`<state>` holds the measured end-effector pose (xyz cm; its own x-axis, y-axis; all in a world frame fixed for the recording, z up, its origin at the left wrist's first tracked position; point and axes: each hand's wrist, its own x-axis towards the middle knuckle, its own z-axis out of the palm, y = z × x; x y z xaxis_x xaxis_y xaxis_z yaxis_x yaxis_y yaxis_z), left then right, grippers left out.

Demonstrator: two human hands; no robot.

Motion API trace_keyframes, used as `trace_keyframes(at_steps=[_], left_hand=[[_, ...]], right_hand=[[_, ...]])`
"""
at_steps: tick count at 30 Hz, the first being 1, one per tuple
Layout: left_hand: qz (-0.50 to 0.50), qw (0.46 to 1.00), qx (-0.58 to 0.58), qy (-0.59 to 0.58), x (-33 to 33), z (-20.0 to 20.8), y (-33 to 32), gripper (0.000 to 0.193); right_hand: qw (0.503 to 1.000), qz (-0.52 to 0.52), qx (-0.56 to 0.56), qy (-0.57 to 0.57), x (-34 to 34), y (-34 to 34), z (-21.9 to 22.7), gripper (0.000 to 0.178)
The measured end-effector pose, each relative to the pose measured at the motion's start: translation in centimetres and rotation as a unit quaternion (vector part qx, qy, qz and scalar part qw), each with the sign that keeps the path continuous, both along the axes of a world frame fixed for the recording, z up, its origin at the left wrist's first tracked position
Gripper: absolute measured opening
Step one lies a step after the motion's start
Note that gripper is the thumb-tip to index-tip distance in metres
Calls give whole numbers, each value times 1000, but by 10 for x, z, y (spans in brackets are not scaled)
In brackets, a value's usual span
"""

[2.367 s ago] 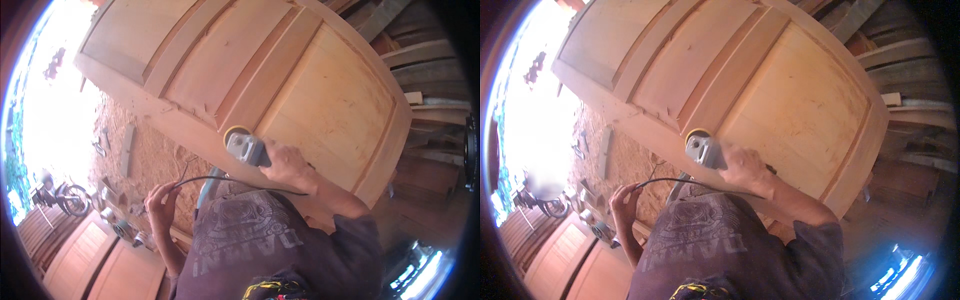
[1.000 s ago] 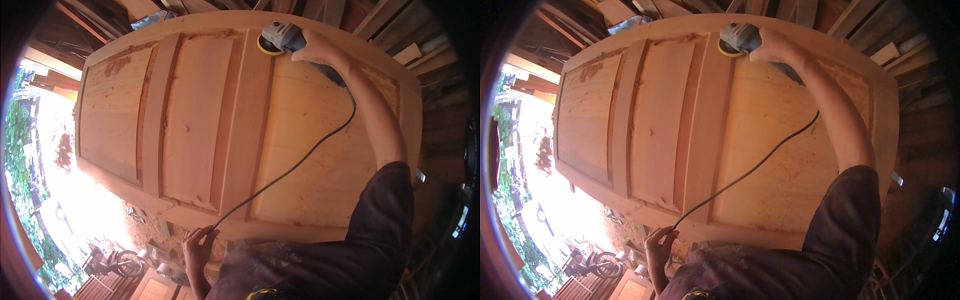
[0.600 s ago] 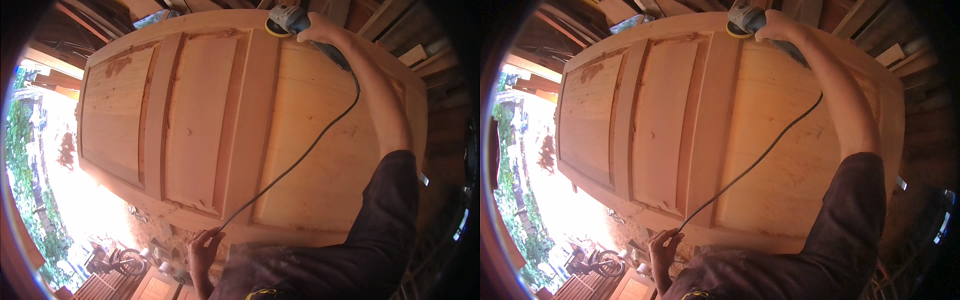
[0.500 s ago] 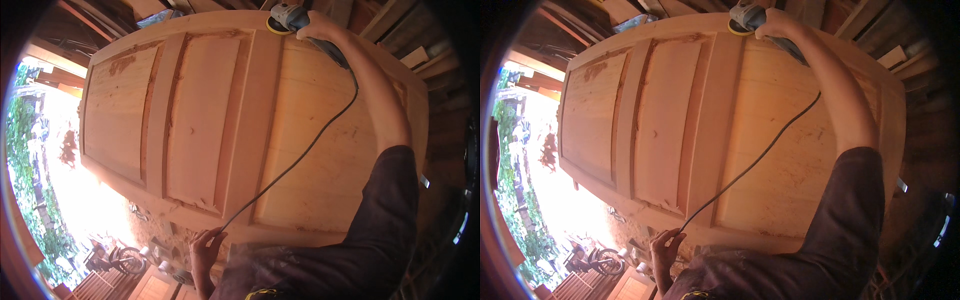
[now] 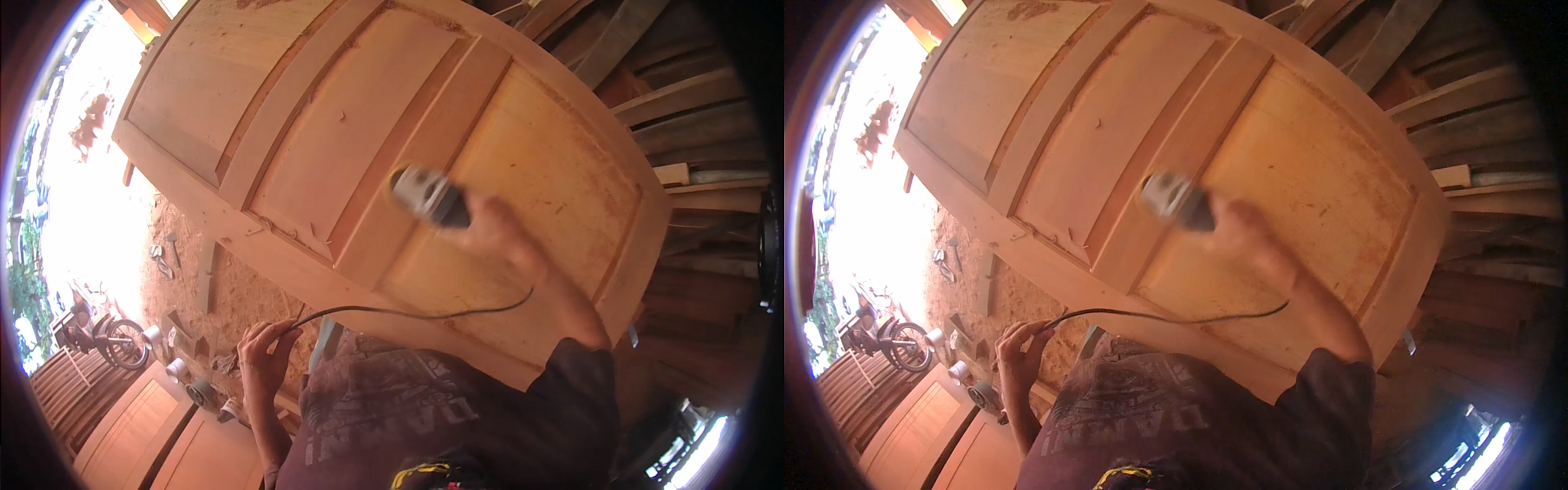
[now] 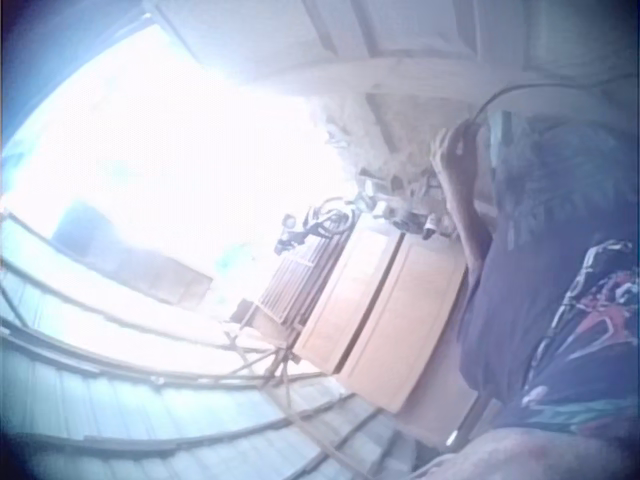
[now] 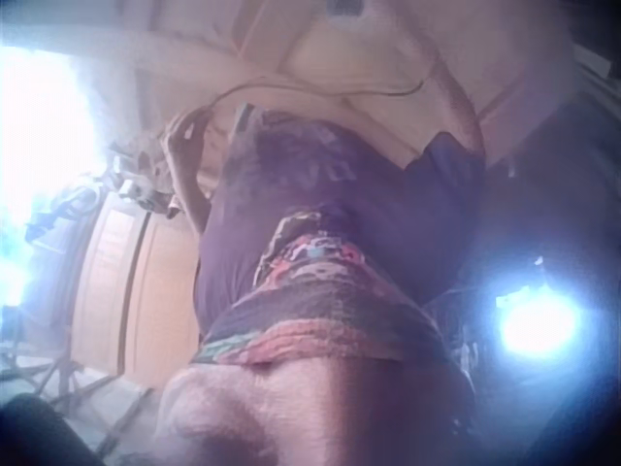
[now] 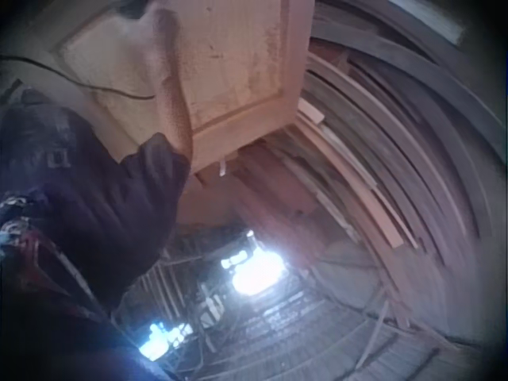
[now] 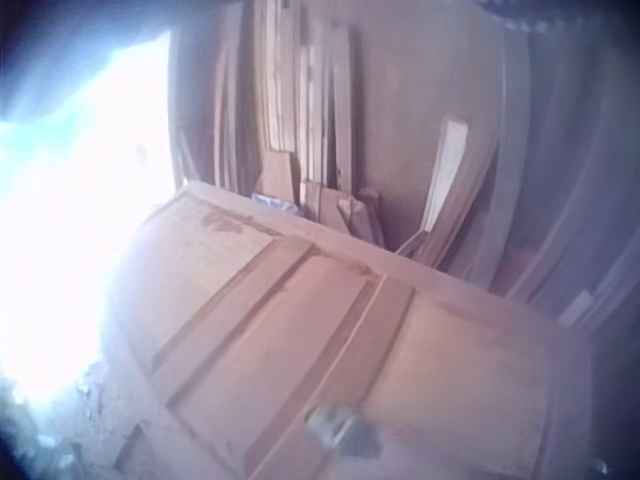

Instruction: The person uses an orbital sander to smooth the surface of a large wooden door panel. They move the sander across the flat areas and along the raised edges, holding the power cord with the other hand to keep it clear of the work area.

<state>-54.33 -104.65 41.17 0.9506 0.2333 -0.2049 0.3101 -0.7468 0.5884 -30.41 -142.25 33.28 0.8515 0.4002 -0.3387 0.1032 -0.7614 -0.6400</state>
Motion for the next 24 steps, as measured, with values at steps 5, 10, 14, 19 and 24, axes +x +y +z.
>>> trace_keyframes(at_steps=[5,10,14,19,24], left_hand=[[-7,1000,-5,6,-3,-3,-1,19],[29,999,-42,5,0,-5,-3,20],[8,999,-43,8,10,-12,-5,20],[8,996,-48,75,37,-5,-12,20],[-2,994,-51,93,60,-7,-19,21]], right_hand=[[990,138,-17,7,-62,50,15,51],[995,70,-64,-38,-18,31,11,45],[992,-12,-120,-31,35,17,23,47],[990,-62,-116,-49,97,-14,15,50],[984,-96,-139,-56,161,-40,10,50]])
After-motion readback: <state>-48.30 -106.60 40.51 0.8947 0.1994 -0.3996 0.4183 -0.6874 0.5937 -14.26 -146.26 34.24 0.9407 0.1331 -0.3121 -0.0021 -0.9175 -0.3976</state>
